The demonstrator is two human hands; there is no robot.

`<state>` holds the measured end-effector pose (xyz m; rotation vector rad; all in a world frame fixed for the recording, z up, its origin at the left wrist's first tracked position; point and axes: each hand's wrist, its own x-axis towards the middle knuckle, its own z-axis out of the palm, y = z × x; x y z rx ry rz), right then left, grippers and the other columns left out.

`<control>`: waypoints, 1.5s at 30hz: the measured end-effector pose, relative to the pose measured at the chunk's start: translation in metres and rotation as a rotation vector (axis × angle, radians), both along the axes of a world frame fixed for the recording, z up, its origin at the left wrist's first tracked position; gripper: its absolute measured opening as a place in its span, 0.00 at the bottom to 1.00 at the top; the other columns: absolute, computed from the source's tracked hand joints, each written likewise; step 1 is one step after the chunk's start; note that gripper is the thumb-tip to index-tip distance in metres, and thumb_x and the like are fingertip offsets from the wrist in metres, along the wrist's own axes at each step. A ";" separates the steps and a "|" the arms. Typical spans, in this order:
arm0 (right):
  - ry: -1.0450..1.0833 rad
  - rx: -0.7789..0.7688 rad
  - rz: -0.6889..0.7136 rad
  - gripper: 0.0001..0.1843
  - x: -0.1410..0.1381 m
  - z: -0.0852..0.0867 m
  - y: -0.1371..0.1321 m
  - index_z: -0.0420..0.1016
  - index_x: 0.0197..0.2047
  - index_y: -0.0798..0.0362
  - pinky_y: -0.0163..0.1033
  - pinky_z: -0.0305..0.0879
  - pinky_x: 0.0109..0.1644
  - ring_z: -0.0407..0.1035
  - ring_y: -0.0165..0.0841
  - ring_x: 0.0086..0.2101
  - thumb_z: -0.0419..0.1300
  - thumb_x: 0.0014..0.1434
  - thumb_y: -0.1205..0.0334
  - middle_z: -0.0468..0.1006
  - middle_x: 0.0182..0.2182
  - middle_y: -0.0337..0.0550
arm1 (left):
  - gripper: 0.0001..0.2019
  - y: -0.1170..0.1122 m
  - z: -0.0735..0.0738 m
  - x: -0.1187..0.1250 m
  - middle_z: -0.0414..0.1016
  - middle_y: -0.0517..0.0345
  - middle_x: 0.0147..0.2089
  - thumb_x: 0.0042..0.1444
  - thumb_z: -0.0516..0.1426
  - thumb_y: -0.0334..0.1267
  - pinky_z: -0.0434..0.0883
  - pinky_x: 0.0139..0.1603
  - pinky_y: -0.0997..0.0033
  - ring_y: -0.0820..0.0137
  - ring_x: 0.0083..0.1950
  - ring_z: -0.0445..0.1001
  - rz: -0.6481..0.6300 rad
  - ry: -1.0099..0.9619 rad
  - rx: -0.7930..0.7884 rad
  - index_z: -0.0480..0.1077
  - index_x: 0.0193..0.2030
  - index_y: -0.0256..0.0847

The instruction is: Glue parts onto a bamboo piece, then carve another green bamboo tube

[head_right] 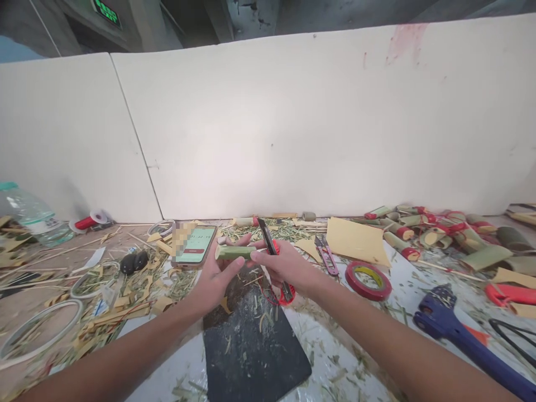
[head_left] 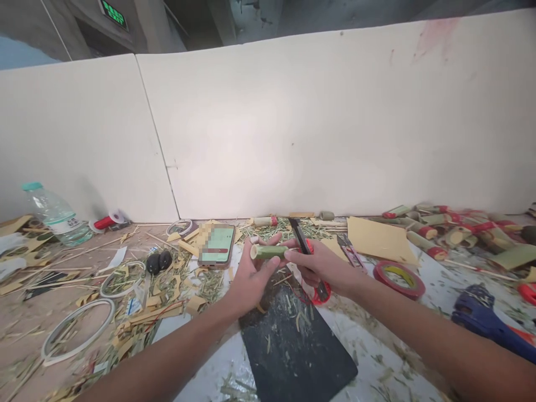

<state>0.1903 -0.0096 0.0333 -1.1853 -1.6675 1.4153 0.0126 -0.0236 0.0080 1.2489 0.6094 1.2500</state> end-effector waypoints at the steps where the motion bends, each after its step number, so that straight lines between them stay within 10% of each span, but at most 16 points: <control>1: -0.001 0.012 -0.030 0.20 0.000 0.001 0.000 0.72 0.46 0.51 0.32 0.52 0.17 0.48 0.25 0.13 0.59 0.55 0.48 0.57 0.12 0.26 | 0.13 0.000 0.000 -0.001 0.63 0.49 0.65 0.56 0.60 0.37 0.62 0.62 0.59 0.62 0.62 0.66 -0.017 0.015 0.018 0.57 0.39 0.43; 9: -0.220 0.363 -0.036 0.11 0.006 0.011 0.006 0.77 0.41 0.48 0.39 0.67 0.39 0.72 0.35 0.34 0.59 0.54 0.60 0.79 0.32 0.38 | 0.16 0.008 0.006 -0.003 0.72 0.48 0.50 0.58 0.57 0.44 0.69 0.43 0.67 0.71 0.39 0.73 -0.098 0.297 -0.055 0.62 0.50 0.41; 20: -0.529 0.535 -0.132 0.15 0.006 0.006 0.000 0.70 0.36 0.50 0.36 0.56 0.29 0.63 0.32 0.25 0.50 0.62 0.49 0.69 0.21 0.35 | 0.12 0.007 0.002 -0.006 0.67 0.61 0.32 0.62 0.51 0.42 0.65 0.36 0.70 0.73 0.31 0.70 -0.312 0.335 -0.138 0.57 0.48 0.41; 29: -0.795 0.636 0.169 0.14 0.004 0.003 -0.011 0.55 0.30 0.50 0.38 0.50 0.31 0.59 0.32 0.26 0.40 0.67 0.56 0.66 0.24 0.37 | 0.26 0.012 -0.005 -0.011 0.58 0.68 0.27 0.57 0.57 0.50 0.60 0.28 0.75 0.77 0.26 0.58 -0.282 0.338 -0.069 0.52 0.57 0.43; 41: -0.110 -0.223 0.427 0.19 0.008 -0.008 -0.001 0.59 0.31 0.50 0.33 0.51 0.20 0.56 0.26 0.16 0.49 0.64 0.43 0.64 0.18 0.32 | 0.29 0.014 -0.004 -0.017 0.54 0.71 0.23 0.55 0.57 0.52 0.52 0.23 0.78 0.80 0.22 0.50 -0.360 0.423 -0.110 0.54 0.58 0.43; 45: -0.035 -0.289 0.465 0.21 0.008 -0.017 0.000 0.60 0.28 0.51 0.31 0.49 0.17 0.53 0.23 0.14 0.51 0.63 0.43 0.62 0.16 0.31 | 0.30 0.015 -0.002 -0.020 0.55 0.70 0.23 0.54 0.58 0.55 0.54 0.21 0.79 0.80 0.21 0.53 -0.362 0.557 -0.103 0.57 0.57 0.41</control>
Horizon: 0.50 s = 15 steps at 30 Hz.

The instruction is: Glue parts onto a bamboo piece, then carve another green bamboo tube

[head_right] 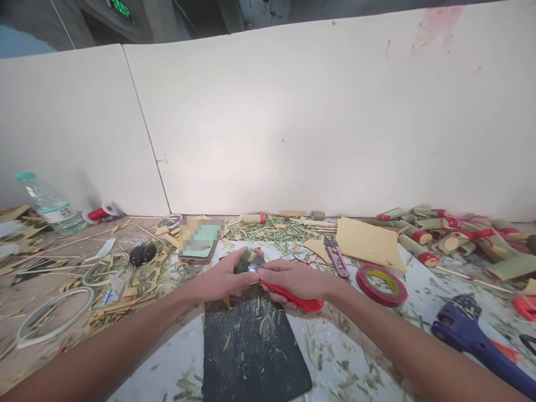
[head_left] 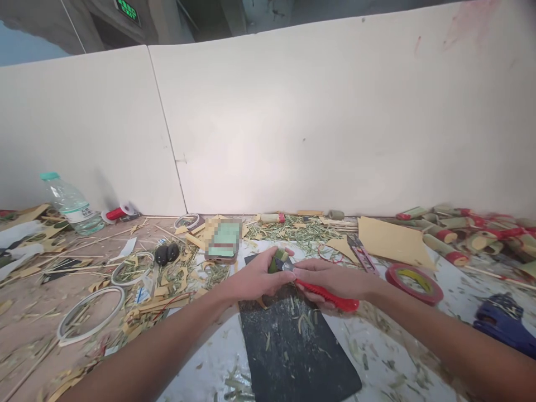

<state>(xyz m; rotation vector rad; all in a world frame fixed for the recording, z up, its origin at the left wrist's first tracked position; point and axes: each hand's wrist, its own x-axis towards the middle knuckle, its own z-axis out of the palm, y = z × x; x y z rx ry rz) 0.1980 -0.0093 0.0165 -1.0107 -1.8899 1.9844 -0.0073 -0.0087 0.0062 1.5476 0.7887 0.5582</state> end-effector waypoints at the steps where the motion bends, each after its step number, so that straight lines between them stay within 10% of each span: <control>1: -0.002 0.002 0.001 0.22 0.000 -0.001 0.000 0.60 0.27 0.52 0.30 0.49 0.17 0.52 0.23 0.14 0.51 0.63 0.43 0.61 0.16 0.30 | 0.30 0.000 0.000 0.000 0.56 0.70 0.23 0.53 0.58 0.56 0.55 0.21 0.78 0.80 0.21 0.54 0.001 0.042 0.009 0.56 0.57 0.41; 15: -0.020 0.204 -0.228 0.25 -0.011 -0.004 -0.016 0.59 0.24 0.52 0.31 0.51 0.18 0.53 0.23 0.14 0.50 0.62 0.40 0.60 0.15 0.30 | 0.20 -0.004 -0.007 0.006 0.55 0.72 0.20 0.55 0.53 0.58 0.57 0.16 0.78 0.77 0.16 0.57 0.188 0.229 0.153 0.55 0.38 0.43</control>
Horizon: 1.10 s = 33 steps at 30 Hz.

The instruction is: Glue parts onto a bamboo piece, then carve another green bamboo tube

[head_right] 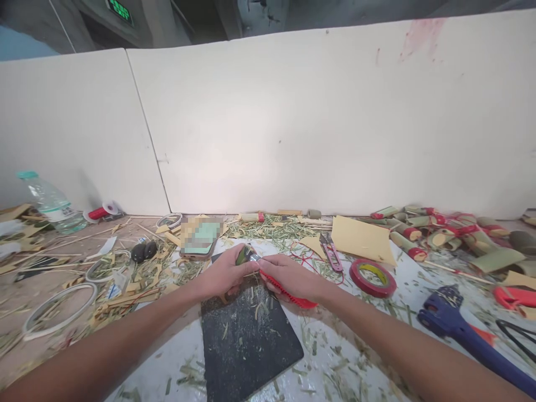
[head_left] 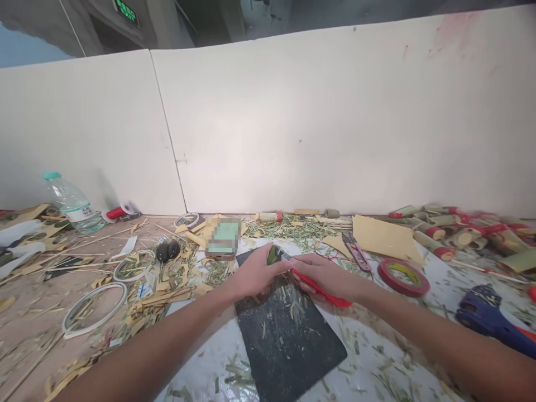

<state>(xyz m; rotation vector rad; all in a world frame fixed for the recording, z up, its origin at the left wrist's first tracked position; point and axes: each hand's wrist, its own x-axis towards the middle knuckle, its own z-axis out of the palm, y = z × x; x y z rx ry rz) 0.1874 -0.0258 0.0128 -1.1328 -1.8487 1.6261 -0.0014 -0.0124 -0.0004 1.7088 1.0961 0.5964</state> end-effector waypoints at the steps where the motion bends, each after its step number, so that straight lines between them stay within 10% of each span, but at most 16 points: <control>1: 0.015 0.020 -0.042 0.26 -0.001 -0.002 0.000 0.59 0.23 0.52 0.31 0.52 0.19 0.54 0.23 0.14 0.49 0.63 0.41 0.60 0.14 0.31 | 0.20 0.000 0.000 0.001 0.55 0.72 0.20 0.55 0.53 0.58 0.56 0.16 0.78 0.78 0.16 0.56 0.023 0.000 0.015 0.55 0.36 0.43; 5: 0.077 0.052 -0.169 0.27 0.001 -0.007 0.004 0.59 0.23 0.52 0.32 0.56 0.19 0.57 0.24 0.14 0.47 0.64 0.40 0.62 0.13 0.31 | 0.20 0.000 0.000 0.002 0.53 0.71 0.22 0.57 0.51 0.58 0.54 0.18 0.78 0.79 0.18 0.55 0.066 -0.043 0.023 0.57 0.40 0.42; 20: -0.104 -0.084 0.179 0.25 0.010 0.015 0.004 0.59 0.21 0.53 0.28 0.49 0.12 0.51 0.21 0.12 0.50 0.63 0.45 0.59 0.14 0.30 | 0.21 -0.002 0.013 -0.003 0.70 0.53 0.45 0.55 0.56 0.55 0.63 0.41 0.68 0.65 0.44 0.66 -0.137 0.049 0.168 0.66 0.46 0.40; 33: 0.076 0.054 -0.159 0.28 0.004 0.006 0.008 0.56 0.20 0.52 0.31 0.52 0.16 0.53 0.23 0.12 0.47 0.63 0.39 0.57 0.12 0.30 | 0.19 -0.002 0.003 0.002 0.55 0.68 0.24 0.55 0.53 0.57 0.55 0.23 0.76 0.76 0.23 0.55 0.060 -0.042 0.078 0.57 0.35 0.42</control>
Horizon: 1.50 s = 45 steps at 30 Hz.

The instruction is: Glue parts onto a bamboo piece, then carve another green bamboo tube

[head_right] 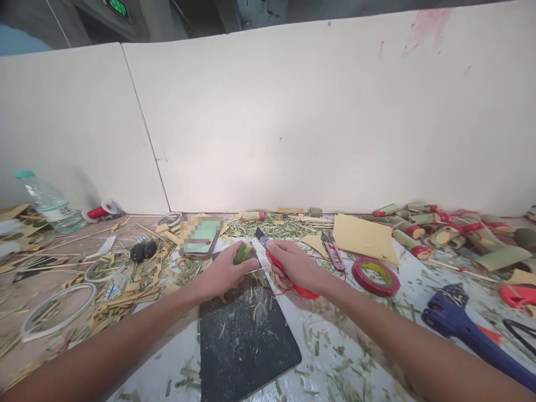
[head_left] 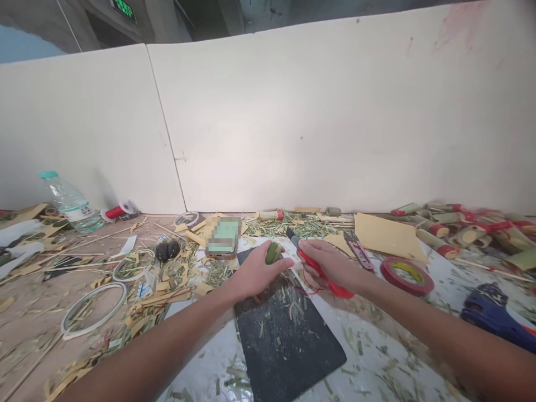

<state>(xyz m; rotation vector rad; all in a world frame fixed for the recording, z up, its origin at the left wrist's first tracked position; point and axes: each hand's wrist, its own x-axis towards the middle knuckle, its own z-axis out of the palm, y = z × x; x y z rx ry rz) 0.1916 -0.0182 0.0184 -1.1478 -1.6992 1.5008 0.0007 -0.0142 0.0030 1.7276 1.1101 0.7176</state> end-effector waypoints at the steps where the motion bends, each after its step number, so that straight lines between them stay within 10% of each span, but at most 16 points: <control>1: -0.040 0.004 0.052 0.28 0.002 0.002 0.001 0.57 0.20 0.52 0.30 0.51 0.15 0.53 0.23 0.12 0.48 0.62 0.39 0.58 0.12 0.30 | 0.20 -0.001 0.001 -0.001 0.54 0.69 0.24 0.54 0.54 0.57 0.55 0.22 0.76 0.77 0.23 0.54 -0.027 -0.022 -0.035 0.57 0.37 0.42; 12: -0.234 -0.140 0.268 0.25 0.001 0.009 -0.007 0.57 0.21 0.52 0.29 0.47 0.12 0.51 0.22 0.13 0.50 0.63 0.44 0.58 0.14 0.31 | 0.32 0.002 -0.002 -0.010 0.65 0.45 0.58 0.49 0.58 0.60 0.63 0.48 0.65 0.55 0.57 0.63 -0.043 0.124 0.081 0.63 0.54 0.41; 23: -0.259 -0.058 0.245 0.25 0.001 0.002 -0.006 0.57 0.23 0.52 0.30 0.47 0.14 0.51 0.22 0.13 0.49 0.63 0.43 0.58 0.15 0.31 | 0.23 -0.004 0.007 -0.006 0.68 0.57 0.41 0.51 0.57 0.57 0.61 0.38 0.70 0.66 0.41 0.64 -0.082 0.188 0.108 0.60 0.42 0.40; 37: -0.196 -0.122 0.287 0.25 0.003 0.004 -0.006 0.57 0.21 0.52 0.29 0.47 0.13 0.50 0.22 0.13 0.50 0.63 0.45 0.58 0.14 0.31 | 0.22 -0.002 0.002 -0.006 0.70 0.53 0.44 0.53 0.55 0.58 0.62 0.41 0.67 0.63 0.43 0.66 -0.125 0.158 0.168 0.64 0.43 0.40; 45: -0.063 -0.018 -0.084 0.26 -0.007 0.004 -0.004 0.55 0.21 0.51 0.30 0.51 0.15 0.52 0.23 0.12 0.46 0.63 0.41 0.57 0.13 0.30 | 0.19 0.002 -0.004 -0.001 0.63 0.62 0.31 0.59 0.48 0.56 0.58 0.32 0.71 0.71 0.32 0.60 0.056 0.170 0.188 0.60 0.34 0.40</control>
